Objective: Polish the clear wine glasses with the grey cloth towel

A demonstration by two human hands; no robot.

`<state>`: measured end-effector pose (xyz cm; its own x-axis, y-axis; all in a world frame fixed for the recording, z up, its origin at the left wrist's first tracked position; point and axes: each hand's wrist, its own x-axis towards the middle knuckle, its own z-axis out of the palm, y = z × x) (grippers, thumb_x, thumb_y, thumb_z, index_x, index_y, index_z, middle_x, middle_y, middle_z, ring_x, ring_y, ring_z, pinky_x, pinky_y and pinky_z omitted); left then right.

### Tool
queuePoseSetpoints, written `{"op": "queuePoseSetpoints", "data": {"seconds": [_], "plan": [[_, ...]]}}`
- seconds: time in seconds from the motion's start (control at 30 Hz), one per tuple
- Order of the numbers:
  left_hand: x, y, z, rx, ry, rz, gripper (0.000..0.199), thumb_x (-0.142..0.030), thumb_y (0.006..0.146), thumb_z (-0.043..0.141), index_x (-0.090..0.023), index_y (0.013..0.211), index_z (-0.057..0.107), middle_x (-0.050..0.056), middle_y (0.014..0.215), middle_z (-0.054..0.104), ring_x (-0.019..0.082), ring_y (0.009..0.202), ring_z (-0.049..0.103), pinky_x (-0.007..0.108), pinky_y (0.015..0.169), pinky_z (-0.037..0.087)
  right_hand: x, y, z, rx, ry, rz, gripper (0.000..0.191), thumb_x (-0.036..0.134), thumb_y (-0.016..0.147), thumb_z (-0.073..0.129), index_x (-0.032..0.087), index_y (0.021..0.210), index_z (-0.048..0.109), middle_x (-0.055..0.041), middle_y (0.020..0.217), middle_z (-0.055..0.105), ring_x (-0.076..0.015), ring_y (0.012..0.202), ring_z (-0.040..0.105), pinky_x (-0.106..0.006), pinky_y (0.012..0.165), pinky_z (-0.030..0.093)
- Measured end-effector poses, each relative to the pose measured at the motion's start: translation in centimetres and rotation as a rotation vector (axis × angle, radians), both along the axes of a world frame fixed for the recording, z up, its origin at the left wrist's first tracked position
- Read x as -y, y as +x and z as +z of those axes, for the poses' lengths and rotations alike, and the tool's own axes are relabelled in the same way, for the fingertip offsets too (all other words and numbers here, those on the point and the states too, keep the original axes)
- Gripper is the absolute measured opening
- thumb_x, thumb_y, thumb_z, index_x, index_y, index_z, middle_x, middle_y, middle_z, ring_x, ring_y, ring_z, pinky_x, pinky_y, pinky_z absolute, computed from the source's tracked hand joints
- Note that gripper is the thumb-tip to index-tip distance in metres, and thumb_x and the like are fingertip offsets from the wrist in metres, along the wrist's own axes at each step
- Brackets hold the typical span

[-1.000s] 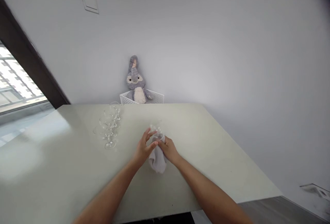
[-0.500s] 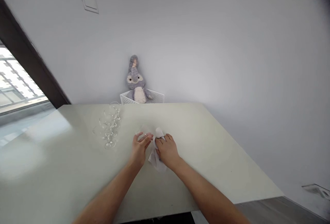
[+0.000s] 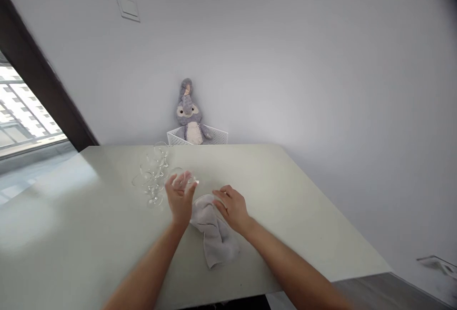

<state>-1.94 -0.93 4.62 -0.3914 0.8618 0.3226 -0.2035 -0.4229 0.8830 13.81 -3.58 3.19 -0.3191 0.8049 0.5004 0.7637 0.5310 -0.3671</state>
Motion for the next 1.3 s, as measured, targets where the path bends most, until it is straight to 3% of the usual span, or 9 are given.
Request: {"op": "queuePoseSetpoints", "data": {"seconds": [0.13,0.27,0.4,0.57,0.87,1.03,1.17,1.27,1.3], "plan": [[1.9,2.3,-1.7,-0.120,0.002,-0.170,0.055,-0.027,0.061,0.072,-0.022,0.106,0.040,0.010,0.110,0.055,0.022,0.106,0.052,0.040,0.092,0.039,-1.8,-0.8,0.2,0.048,-0.163,-0.017,0.026,0.033,0.083,0.044,0.022,0.103,0.058,-0.0028,0.081,0.063,-0.0147,0.074,0.056,-0.024,0.065,0.038],[1.7,2.9,-3.9,-0.332,0.000,-0.219,0.060,-0.026,0.067,0.066,-0.024,0.119,0.036,0.011,0.122,0.048,0.023,0.117,0.042,0.041,0.097,0.032,-4.7,-0.3,-0.6,0.065,-0.291,-0.081,0.017,0.030,0.080,0.048,0.026,0.085,0.064,0.0000,0.086,0.066,-0.0150,0.080,0.058,-0.022,0.066,0.037],[0.0,2.3,-5.7,-0.612,-0.138,-0.230,0.056,-0.021,0.068,0.061,-0.024,0.120,0.041,0.009,0.122,0.050,0.023,0.113,0.045,0.043,0.097,0.030,-9.4,3.9,-0.7,-0.056,-0.395,-0.374,0.023,0.035,0.080,0.047,0.021,0.083,0.065,-0.0043,0.083,0.067,-0.0164,0.078,0.059,-0.023,0.067,0.038],[-0.7,2.2,-6.3,-0.655,-0.199,-0.283,0.045,-0.019,0.069,0.056,-0.024,0.113,0.048,0.006,0.115,0.056,0.022,0.109,0.048,0.041,0.095,0.032,-15.1,11.4,-0.4,-0.136,-0.450,-0.651,0.025,0.027,0.082,0.045,0.012,0.082,0.064,-0.0108,0.077,0.066,-0.0187,0.077,0.060,-0.024,0.066,0.039],[-0.8,2.2,-6.3,-0.631,-0.219,-0.287,0.044,-0.018,0.067,0.056,-0.026,0.111,0.050,0.005,0.109,0.059,0.021,0.102,0.052,0.041,0.093,0.033,-19.6,16.6,-1.0,-0.319,-0.518,-0.832,0.030,0.031,0.085,0.048,0.015,0.109,0.050,-0.0080,0.109,0.053,-0.0180,0.092,0.054,-0.038,0.077,0.046],[-0.6,2.2,-5.9,-0.510,-0.236,-0.316,0.039,-0.022,0.068,0.057,-0.025,0.107,0.052,0.006,0.107,0.059,0.020,0.099,0.053,0.040,0.093,0.032,-18.5,16.3,-0.4,-0.424,-0.474,-0.857,0.031,0.031,0.085,0.048,0.015,0.111,0.049,-0.0080,0.111,0.052,-0.0184,0.093,0.054,-0.039,0.077,0.046],[-0.3,2.3,-5.1,-0.387,-0.196,-0.241,0.031,-0.026,0.074,0.053,-0.023,0.105,0.050,0.006,0.100,0.060,0.018,0.094,0.054,0.036,0.089,0.036,-14.4,13.0,0.2,-0.482,-0.403,-0.759,0.027,0.027,0.087,0.036,0.011,0.103,0.053,-0.0099,0.097,0.058,-0.0171,0.085,0.055,-0.032,0.074,0.045],[-0.1,2.2,-4.2,-0.323,-0.134,-0.068,0.024,-0.029,0.077,0.050,-0.021,0.100,0.050,0.005,0.094,0.057,0.016,0.089,0.053,0.032,0.085,0.038,-9.0,8.0,0.1,-0.471,-0.387,-0.498,0.022,0.030,0.083,0.042,0.016,0.089,0.058,-0.0024,0.078,0.061,-0.0136,0.071,0.055,-0.025,0.066,0.043],[0.0,2.2,-3.7,-0.290,-0.117,-0.005,0.021,-0.030,0.077,0.050,-0.021,0.096,0.050,0.004,0.092,0.056,0.015,0.087,0.052,0.030,0.084,0.038,-6.9,6.2,0.0,-0.417,-0.370,-0.277,0.023,0.031,0.083,0.042,0.016,0.087,0.058,-0.0015,0.075,0.060,-0.0130,0.068,0.054,-0.024,0.064,0.042]]}}
